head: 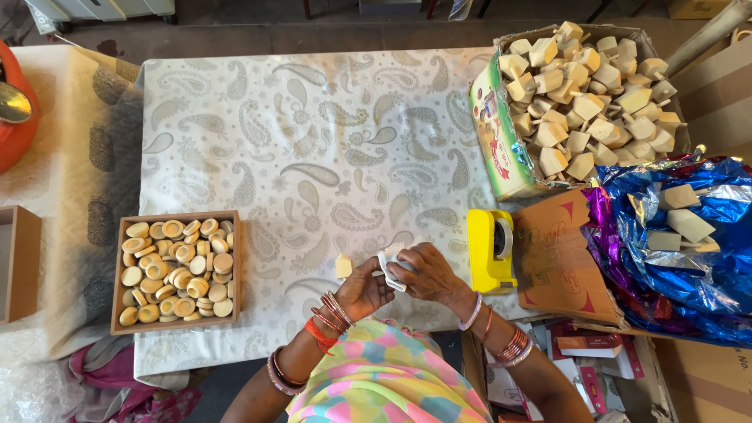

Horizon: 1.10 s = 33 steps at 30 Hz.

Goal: The person wipes small, light-colored wooden pieces with a white cloth. They pick up each piece from a box, rub it with the cloth, and place it back into the box. The person repeats this process for multiple pieces throughout the clip.

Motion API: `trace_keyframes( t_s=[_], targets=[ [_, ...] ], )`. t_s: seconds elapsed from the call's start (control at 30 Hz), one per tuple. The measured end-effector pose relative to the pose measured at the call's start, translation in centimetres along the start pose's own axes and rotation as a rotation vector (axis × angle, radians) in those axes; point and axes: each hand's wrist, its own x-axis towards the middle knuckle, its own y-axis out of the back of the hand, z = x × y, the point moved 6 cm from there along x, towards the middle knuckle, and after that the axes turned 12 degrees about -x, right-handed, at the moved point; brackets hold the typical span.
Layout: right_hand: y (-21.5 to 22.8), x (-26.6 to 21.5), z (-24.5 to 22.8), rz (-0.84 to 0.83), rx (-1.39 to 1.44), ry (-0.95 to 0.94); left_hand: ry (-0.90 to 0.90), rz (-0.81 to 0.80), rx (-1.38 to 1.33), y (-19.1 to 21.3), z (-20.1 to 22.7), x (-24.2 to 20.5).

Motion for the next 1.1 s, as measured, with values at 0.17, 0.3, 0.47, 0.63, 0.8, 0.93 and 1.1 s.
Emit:
trace_keyframes(
  t_s=[0.17, 0.3, 0.47, 0.63, 0.8, 0.93, 1.1],
  targets=[
    [-3.4, -2.0, 0.3, 0.037, 0.172, -0.009, -0.221, -0.037, -0.086, -3.9, 0.7, -1.6],
    [-2.4, 0.3, 0.8, 0.162, 0.212, -0.331, -0.482, -0.002, -0.051, -8.5, 2.2, -4.1],
    [-6.3, -2.7, 1.9, 0.077, 0.525, -0.886, -0.839, 0.011, 0.570, -11.6, 4.7, -6.4],
    [-10.5, -8.1, 2.3, -0.038, 1.364, -1.616, -1.180, -0.232, 1.542, -16.2, 5.7, -9.8],
    [-10.0, -7.9, -0.3, -0.410, 1.980, -1.552, -1.119, -0.398, 2.050, -16.5, 4.7, -9.9],
    [-10.1, -7.1, -0.5, -0.200, 1.734, -1.347, -1.067, 0.008, 1.480, -12.0, 5.3, -6.7],
    [-11.1, -6.8, 0.1, -0.221, 1.112, -1.088, -0.835, 0.060, 0.238, -6.8, 6.7, -2.9]
  ],
)
